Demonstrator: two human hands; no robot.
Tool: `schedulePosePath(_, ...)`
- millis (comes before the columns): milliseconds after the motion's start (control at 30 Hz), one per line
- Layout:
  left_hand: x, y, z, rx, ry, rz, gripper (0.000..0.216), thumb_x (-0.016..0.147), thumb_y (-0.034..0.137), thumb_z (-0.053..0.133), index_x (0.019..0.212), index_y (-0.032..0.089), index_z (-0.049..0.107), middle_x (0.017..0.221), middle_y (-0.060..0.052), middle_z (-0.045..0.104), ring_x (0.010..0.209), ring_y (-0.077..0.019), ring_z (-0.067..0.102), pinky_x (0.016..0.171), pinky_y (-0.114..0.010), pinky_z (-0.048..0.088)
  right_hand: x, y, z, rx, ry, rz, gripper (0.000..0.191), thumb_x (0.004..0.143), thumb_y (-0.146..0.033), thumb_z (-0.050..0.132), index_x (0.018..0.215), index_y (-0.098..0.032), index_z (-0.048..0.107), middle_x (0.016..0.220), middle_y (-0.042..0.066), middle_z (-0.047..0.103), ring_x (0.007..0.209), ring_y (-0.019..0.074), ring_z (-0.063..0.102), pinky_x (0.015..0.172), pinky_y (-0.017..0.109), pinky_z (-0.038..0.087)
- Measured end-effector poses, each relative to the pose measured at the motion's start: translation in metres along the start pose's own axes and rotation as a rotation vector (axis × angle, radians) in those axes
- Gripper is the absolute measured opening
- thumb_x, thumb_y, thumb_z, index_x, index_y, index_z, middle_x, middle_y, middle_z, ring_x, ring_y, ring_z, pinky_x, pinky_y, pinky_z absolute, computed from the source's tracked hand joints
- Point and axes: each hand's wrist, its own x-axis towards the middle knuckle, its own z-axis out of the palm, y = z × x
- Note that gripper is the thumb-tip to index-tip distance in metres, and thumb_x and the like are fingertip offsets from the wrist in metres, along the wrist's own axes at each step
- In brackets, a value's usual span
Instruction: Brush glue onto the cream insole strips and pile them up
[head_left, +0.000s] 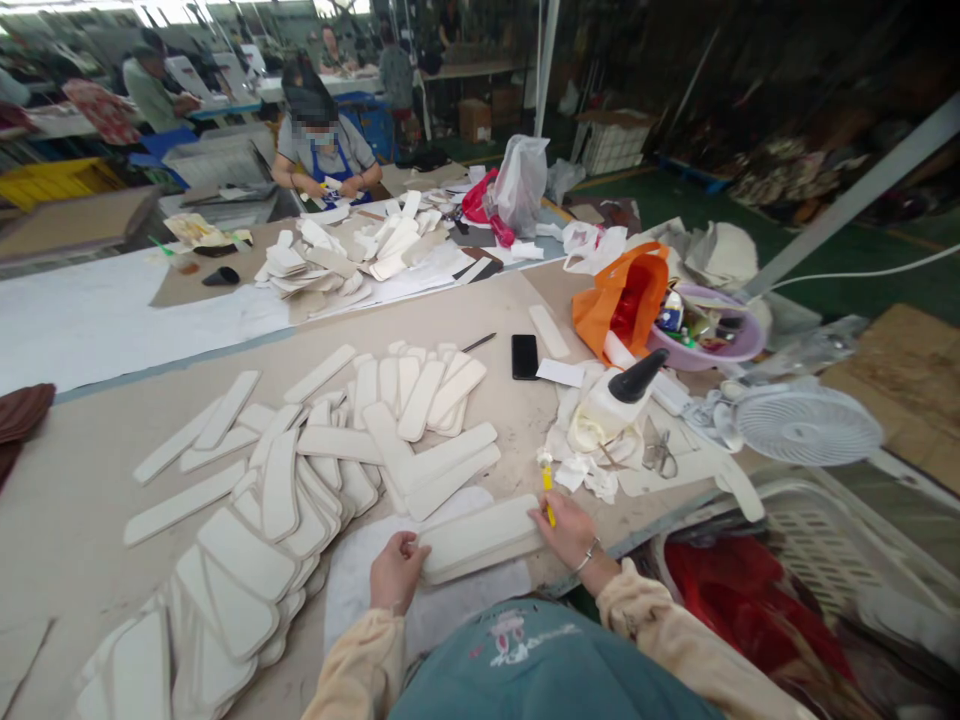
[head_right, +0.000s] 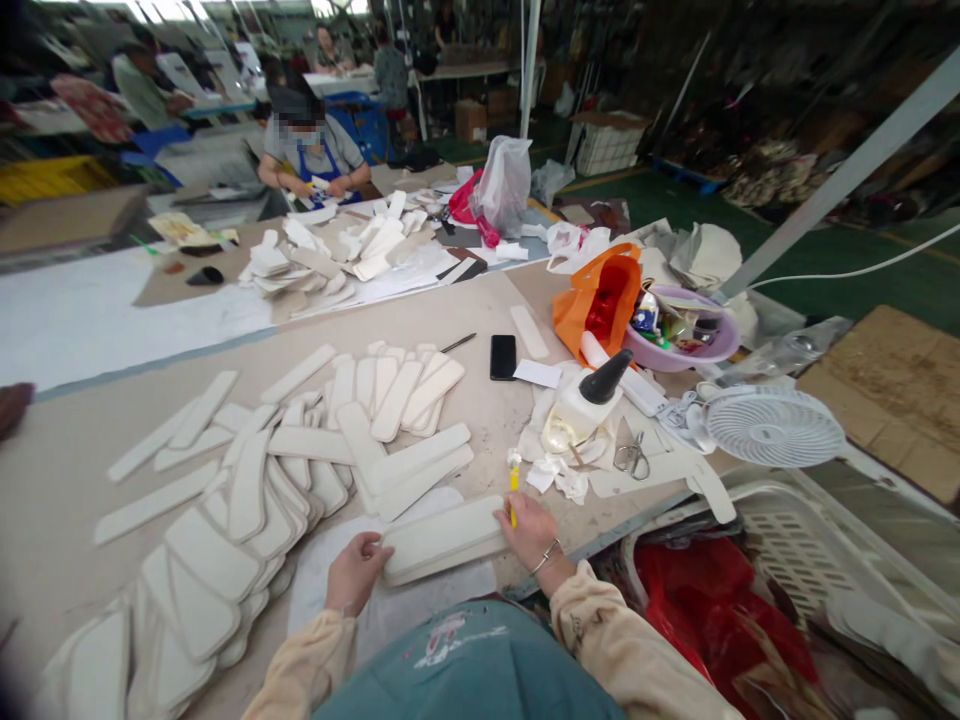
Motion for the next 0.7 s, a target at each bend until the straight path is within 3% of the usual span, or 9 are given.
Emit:
schedulePosePath(100,0.001,-0.002,-0.001,-0.003,-0.003,0.008,0.030,0.069,0.042,0.053,0.090,0.020,0.055,0.069,0.002,0.062,0.068,-0.0168,0.060,0.062,-0.026,0.039,-0.002,0.004,-0.005,0.021,0.034,-0.021,0.013,0.082,-0.033,0.049,0.079,-0.021,0.050,0.073,0.004,0.059,0.072,0.0199,0.057,0.059,0.030,0.045)
schedulePosePath(333,0.002,-0.001,-0.001,-0.016,0.014,0.014,0.034,0.065,0.047,0.054,0.086,0.019,0.057,0.076,-0.001,0.062,0.066,-0.0184,0.060,0.064,-0.028,0.041,-0.008,-0.027,-0.001,0.279,-0.067,-0.498,0.020,0.086,-0.014,0.036,0.087,-0.022,0.054,0.101,0.009,0.063,0.106,0.0191,0.053,0.091,0.039,0.044)
schedulePosePath(433,0.003,-0.003,-0.001,-0.018,0.020,0.021,0.033,0.065,0.048,0.054,0.083,0.021,0.055,0.073,0.000,0.061,0.065,-0.0186,0.060,0.063,-0.029,0.041,-0.008,-0.041,0.008,0.297,-0.146,-0.604,0.021,0.085,-0.013,0.036,0.089,-0.020,0.054,0.110,0.009,0.060,0.114,0.0167,0.047,0.098,0.040,0.039)
schedulePosePath(533,0.005,-0.004,0.000,-0.005,0.024,0.031,0.032,0.065,0.048,0.054,0.081,0.021,0.054,0.071,0.000,0.061,0.066,-0.0189,0.060,0.063,-0.028,0.041,-0.010,-0.033,0.012,0.258,-0.164,-0.587,0.019,0.084,-0.013,0.038,0.089,-0.019,0.055,0.112,0.009,0.060,0.119,0.0168,0.043,0.100,0.041,0.036)
schedulePosePath(700,0.006,0.000,-0.001,-0.004,0.020,0.026,0.031,0.063,0.047,0.055,0.078,0.020,0.053,0.067,0.000,0.061,0.066,-0.0191,0.059,0.062,-0.029,0.041,-0.012,0.009,0.001,0.158,-0.085,-0.390,0.017,0.084,-0.016,0.041,0.089,-0.020,0.057,0.113,0.010,0.060,0.116,0.0205,0.047,0.098,0.046,0.038)
